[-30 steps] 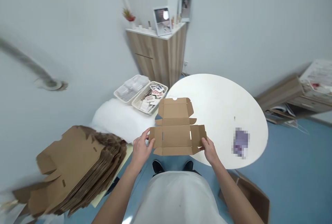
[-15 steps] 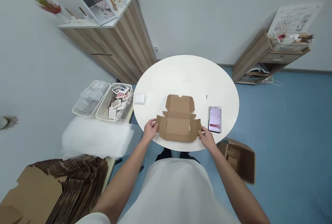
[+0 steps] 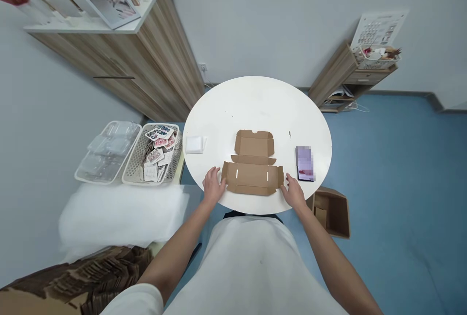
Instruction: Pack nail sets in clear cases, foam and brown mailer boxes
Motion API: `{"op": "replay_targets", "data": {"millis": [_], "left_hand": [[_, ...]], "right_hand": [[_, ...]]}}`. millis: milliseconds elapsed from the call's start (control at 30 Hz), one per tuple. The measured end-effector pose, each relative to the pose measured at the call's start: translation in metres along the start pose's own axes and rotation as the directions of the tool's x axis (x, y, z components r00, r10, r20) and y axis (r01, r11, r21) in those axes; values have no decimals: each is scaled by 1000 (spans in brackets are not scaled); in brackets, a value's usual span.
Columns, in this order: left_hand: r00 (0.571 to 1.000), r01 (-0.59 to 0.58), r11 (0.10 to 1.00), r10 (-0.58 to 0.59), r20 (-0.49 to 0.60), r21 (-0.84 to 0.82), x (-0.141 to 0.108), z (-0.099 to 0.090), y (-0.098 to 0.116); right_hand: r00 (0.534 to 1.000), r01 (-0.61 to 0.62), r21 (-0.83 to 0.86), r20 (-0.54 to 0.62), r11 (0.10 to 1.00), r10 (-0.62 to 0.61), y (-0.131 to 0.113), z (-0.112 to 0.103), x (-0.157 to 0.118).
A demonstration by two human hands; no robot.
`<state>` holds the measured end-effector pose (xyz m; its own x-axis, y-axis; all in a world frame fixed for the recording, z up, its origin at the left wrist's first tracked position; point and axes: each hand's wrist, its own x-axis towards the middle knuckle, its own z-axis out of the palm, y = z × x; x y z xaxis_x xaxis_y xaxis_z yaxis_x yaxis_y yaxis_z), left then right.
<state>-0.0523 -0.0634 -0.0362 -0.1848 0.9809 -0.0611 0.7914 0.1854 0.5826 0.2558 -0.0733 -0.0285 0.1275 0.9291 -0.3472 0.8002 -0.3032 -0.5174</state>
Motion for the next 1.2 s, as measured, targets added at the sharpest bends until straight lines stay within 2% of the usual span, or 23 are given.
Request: {"op": "replay_targets", "data": {"millis": [67,167,267,367,533,700,933,1100,1200], "left_hand": [[977,-202,972,193,88,120,-12,-2,4],[872,-443,882,383,304,159,-25,0,13],[787,-548,821,442,431,158,-29,7,22],[756,-584,793,454,472,174,-25,14,28],[762,-588,778,439,476,223,-18,18,34],[781,-555,789,386,491,263,-12,20,43],[804,-529,787,345,485,318,5,24,58],[841,-486,782,298,452,390,24,28,72],[848,-475,774,275,453,420,33,30,78]], "right_hand": [[997,48,-99,-63,994,-55,-4,-1,-1],[991,80,-158,-94,984,-95,-13,-5,6],[993,78,-128,-81,989,-88,-25,-13,25],[998,60,4,-32,998,-59,-36,-21,51],[993,-84,263,97,961,60,-48,-24,94],[986,-126,273,143,954,89,-51,-10,119],[982,-149,180,141,972,124,-49,-3,120],[982,-89,189,179,978,55,-50,-9,112],[978,-60,126,208,990,33,-50,-8,107]]}}
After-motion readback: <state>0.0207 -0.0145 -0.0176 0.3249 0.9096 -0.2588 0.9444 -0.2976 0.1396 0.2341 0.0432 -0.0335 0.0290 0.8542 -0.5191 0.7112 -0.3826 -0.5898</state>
